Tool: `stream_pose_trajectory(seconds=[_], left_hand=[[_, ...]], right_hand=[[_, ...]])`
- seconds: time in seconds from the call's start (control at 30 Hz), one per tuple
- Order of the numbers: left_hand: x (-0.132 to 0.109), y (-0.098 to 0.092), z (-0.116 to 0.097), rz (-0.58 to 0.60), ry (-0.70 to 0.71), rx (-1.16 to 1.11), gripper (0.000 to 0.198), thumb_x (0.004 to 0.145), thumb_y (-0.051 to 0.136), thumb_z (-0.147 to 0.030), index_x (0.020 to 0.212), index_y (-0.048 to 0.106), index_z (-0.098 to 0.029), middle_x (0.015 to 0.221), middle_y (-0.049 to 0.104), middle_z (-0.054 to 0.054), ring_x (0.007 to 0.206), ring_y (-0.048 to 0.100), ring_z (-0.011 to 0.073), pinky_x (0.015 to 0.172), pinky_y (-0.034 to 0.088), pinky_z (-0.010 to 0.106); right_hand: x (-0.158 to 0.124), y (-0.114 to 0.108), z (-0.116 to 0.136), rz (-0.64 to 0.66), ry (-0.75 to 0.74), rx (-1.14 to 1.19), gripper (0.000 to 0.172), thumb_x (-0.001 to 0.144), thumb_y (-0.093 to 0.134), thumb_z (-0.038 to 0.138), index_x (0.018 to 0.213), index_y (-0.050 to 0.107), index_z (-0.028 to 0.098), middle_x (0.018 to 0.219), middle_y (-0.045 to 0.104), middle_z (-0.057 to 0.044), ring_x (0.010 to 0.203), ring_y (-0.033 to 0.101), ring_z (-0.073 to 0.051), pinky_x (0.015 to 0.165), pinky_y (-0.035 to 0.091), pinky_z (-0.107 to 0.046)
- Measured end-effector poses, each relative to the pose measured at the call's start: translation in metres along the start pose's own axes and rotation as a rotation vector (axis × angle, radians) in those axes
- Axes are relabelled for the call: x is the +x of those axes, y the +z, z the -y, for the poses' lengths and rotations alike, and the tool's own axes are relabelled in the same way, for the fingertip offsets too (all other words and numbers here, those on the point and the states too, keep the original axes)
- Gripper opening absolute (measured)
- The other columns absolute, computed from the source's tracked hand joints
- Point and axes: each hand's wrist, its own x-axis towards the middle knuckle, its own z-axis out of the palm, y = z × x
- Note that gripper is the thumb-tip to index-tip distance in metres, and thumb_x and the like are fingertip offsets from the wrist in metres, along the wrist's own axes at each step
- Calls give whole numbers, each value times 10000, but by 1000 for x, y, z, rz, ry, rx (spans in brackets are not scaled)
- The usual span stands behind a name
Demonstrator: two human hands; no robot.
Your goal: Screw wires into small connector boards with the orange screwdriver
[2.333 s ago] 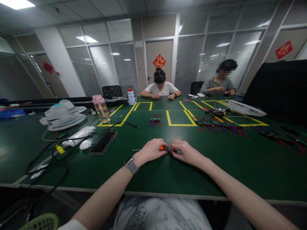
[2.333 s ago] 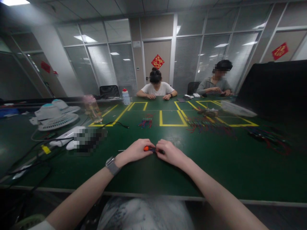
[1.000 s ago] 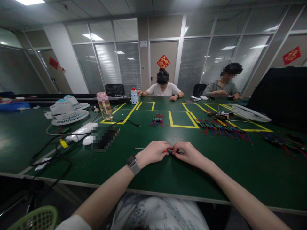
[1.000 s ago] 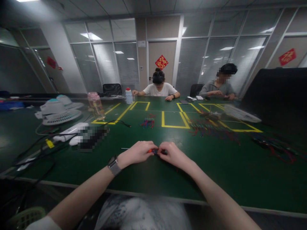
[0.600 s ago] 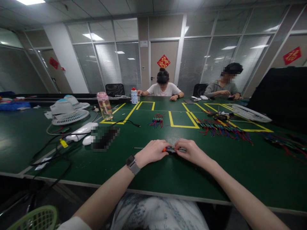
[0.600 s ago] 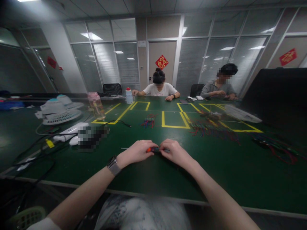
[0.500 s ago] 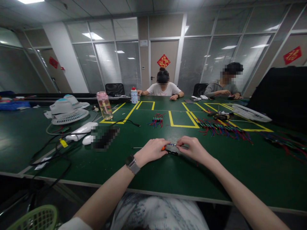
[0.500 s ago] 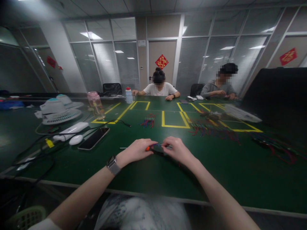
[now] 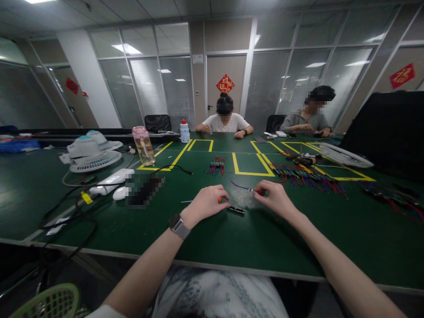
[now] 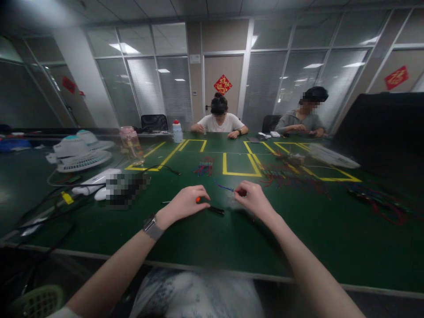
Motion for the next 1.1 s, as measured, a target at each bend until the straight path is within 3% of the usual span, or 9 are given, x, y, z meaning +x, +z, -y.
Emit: stream_pose_trajectory(seconds=[0.23,0.5,0.67,0.9,1.1], left_hand=[[0,7,-1,59,49,30,165,825,650,-328,942,706,-227,949,668,20,831,636,168,722,464,248],[1,12,2,61,55,49,156,830,633,-281,962,697,-231,951,694,20,863,643,190,744,468,264],[2,14,2,75,45,73,185,856,594,-273,1001,700,-232,956,694,28,864,648,190,737,474,266],[1,14,-1,62,35,54,265,835,623,-417,1018,701,-243,964,696,23,878,655,182,736,474,247],[2,19,-4,35,59,75,159,849,606,-280,964,708,-241,941,702,10,847,655,174,721,477,245]], right_hand=[[-8,11,-15,188,-56,-103,113,813,551,144,720,613,163,759,596,-44,661,575,-156,616,453,-256],[-11,9,-13,228,-193,-280,191,905,485,175,793,640,164,807,630,-88,795,597,-216,722,465,-318],[-10,10,-16,210,-115,-255,165,895,493,159,836,647,161,815,643,-78,780,606,-201,701,474,-292],[-10,12,-19,192,-89,-237,155,883,514,171,829,659,170,798,650,-68,763,610,-194,683,472,-273],[-7,9,-15,217,-81,-349,161,884,510,140,827,660,159,797,656,-72,769,617,-195,698,464,-269]])
